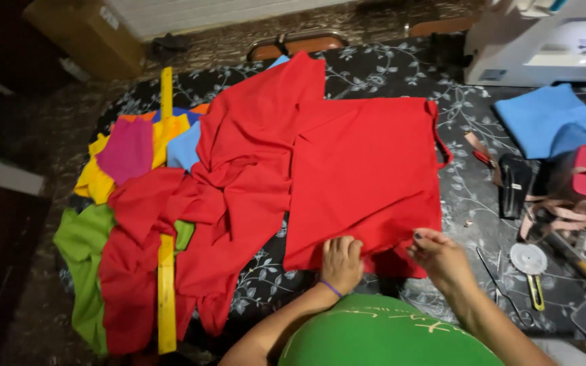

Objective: The person cuts a large piece of red fabric using scissors, then folds and aligns the fabric on the table. They continue cutting the fabric into smaller pieces, adjusting the fabric as needed.

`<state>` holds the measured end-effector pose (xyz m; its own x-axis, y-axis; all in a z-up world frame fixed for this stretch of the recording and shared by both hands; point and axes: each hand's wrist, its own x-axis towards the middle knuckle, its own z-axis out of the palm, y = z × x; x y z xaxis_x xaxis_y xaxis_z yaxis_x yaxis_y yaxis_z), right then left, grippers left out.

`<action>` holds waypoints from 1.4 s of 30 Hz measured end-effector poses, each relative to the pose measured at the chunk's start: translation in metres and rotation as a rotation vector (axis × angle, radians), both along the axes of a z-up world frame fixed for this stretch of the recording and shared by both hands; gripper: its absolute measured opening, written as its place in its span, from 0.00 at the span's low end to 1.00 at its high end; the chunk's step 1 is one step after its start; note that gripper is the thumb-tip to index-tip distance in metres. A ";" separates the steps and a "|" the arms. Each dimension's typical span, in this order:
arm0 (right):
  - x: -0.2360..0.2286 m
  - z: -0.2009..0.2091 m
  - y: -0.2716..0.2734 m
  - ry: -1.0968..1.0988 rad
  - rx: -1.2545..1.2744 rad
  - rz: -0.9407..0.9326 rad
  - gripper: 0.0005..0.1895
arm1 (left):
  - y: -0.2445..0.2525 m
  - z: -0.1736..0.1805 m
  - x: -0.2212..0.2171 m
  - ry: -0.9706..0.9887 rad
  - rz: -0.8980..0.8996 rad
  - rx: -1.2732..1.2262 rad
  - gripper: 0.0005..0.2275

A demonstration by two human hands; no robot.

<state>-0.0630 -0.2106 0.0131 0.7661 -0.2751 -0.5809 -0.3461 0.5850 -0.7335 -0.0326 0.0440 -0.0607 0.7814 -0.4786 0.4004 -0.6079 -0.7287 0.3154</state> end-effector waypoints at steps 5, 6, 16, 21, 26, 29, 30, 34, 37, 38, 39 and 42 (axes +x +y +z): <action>0.005 0.014 -0.019 -0.079 -0.083 0.011 0.11 | 0.068 -0.001 0.002 -0.039 0.203 0.029 0.23; 0.006 0.022 -0.022 -0.101 -0.102 0.008 0.12 | 0.082 -0.005 0.006 -0.052 0.265 0.017 0.22; 0.036 0.093 -0.066 -0.312 -0.181 0.151 0.15 | 0.136 0.117 0.059 -0.318 0.151 -0.123 0.13; 0.051 0.193 -0.075 -0.340 -0.886 0.284 0.22 | 0.139 0.239 0.106 -0.439 0.013 -0.174 0.13; 0.058 0.266 -0.100 -0.465 -1.224 0.114 0.06 | 0.126 0.381 0.126 -0.549 -0.096 -0.221 0.11; 0.049 0.311 -0.127 -0.629 -1.645 -0.035 0.09 | 0.120 0.455 0.114 -0.604 -0.163 -0.295 0.06; 0.042 0.326 -0.134 -0.652 -1.994 -0.110 0.12 | 0.118 0.478 0.107 -0.613 -0.194 -0.350 0.05; 0.002 0.381 -0.138 -0.753 -1.642 0.091 0.09 | 0.126 0.548 0.046 -0.295 -0.278 -0.263 0.06; 0.003 0.384 -0.156 -0.728 -1.658 0.262 0.06 | 0.142 0.598 -0.021 0.009 -0.534 -0.115 0.06; 0.004 0.381 -0.163 -0.696 -1.656 0.405 0.04 | 0.149 0.606 -0.033 0.141 -0.701 -0.122 0.03; 0.005 0.379 -0.169 -0.661 -1.649 0.547 0.03 | 0.156 0.613 -0.044 0.276 -0.865 -0.126 0.06; 0.008 0.367 -0.189 -0.575 -1.617 0.830 0.06 | 0.154 0.603 -0.012 0.341 -0.772 0.072 0.03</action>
<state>-0.0550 -0.3993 0.3798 0.9504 0.2693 0.1555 0.3108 -0.8411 -0.4427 -0.0448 0.1980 0.5427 0.2974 -0.9429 0.1499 -0.8230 -0.1736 0.5409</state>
